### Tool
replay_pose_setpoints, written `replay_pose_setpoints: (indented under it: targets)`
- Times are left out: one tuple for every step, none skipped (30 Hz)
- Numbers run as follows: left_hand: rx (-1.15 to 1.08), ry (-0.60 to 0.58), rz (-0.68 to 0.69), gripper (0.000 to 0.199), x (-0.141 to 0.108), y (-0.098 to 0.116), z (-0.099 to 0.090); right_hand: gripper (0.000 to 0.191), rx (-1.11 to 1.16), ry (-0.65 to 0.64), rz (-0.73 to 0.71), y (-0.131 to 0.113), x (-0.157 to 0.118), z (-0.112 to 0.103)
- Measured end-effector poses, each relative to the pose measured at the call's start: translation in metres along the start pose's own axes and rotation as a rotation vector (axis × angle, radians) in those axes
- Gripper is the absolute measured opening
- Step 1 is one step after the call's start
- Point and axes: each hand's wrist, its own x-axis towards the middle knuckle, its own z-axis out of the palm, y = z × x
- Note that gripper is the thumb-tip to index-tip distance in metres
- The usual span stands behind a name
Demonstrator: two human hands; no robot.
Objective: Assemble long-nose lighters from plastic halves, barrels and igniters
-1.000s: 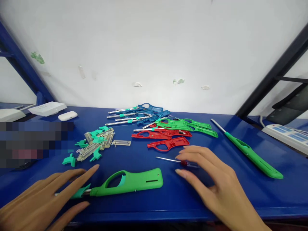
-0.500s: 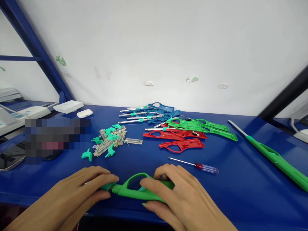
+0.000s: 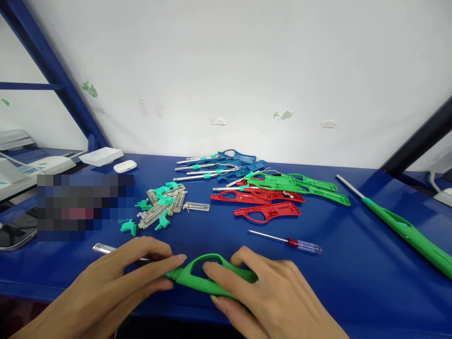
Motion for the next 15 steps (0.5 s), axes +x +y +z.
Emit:
replay_pose_setpoints:
  targets:
    - [-0.008, -0.010, 0.007, 0.060, 0.000, 0.000, 0.002, 0.035, -0.005, -0.002, -0.001, 0.000, 0.000, 0.000]
    - [-0.009, -0.018, 0.011, 0.059, 0.000, -0.001, 0.003, 0.035, -0.008, -0.005, -0.002, 0.000, 0.001, 0.000]
    - [0.004, -0.027, 0.017, 0.058, 0.000, -0.002, 0.003, 0.036, -0.010, -0.001, -0.005, 0.001, 0.001, 0.000]
    - [0.040, -0.034, 0.022, 0.056, 0.000, -0.002, 0.003, 0.036, -0.015, 0.006, -0.003, 0.001, 0.002, 0.000]
    - [0.099, -0.041, 0.019, 0.055, 0.001, -0.003, 0.001, 0.037, -0.020, 0.013, 0.000, 0.002, 0.002, 0.001]
    - [0.172, -0.038, 0.024, 0.054, 0.003, -0.003, -0.001, 0.038, -0.027, 0.021, 0.003, 0.002, 0.003, 0.001]
    - [0.240, -0.029, 0.041, 0.052, 0.004, -0.002, -0.004, 0.038, -0.037, 0.031, 0.009, 0.002, 0.003, 0.001]
    - [0.291, -0.022, 0.065, 0.048, 0.006, -0.002, -0.006, 0.039, -0.048, 0.043, 0.012, 0.002, 0.004, 0.002]
    - [0.311, -0.013, 0.101, 0.041, 0.009, 0.000, -0.009, 0.040, -0.059, 0.051, 0.013, 0.002, 0.005, 0.002]
    - [0.303, -0.011, 0.131, 0.036, 0.010, 0.002, -0.010, 0.041, -0.067, 0.054, 0.008, 0.001, 0.006, 0.001]
    - [0.282, -0.019, 0.151, 0.035, 0.011, 0.004, -0.011, 0.043, -0.073, 0.056, -0.006, 0.000, 0.007, 0.001]
    - [0.266, -0.023, 0.159, 0.038, 0.011, 0.006, -0.011, 0.045, -0.076, 0.057, -0.024, -0.001, 0.008, 0.000]
    - [0.258, -0.021, 0.157, 0.044, 0.011, 0.008, -0.011, 0.047, -0.077, 0.054, -0.045, -0.002, 0.009, -0.001]
    - [0.253, -0.018, 0.151, 0.052, 0.010, 0.010, -0.009, 0.048, -0.079, 0.055, -0.064, -0.003, 0.010, -0.002]
    - [0.243, 0.001, 0.151, 0.057, 0.009, 0.010, -0.008, 0.049, -0.081, 0.066, -0.079, -0.003, 0.011, -0.003]
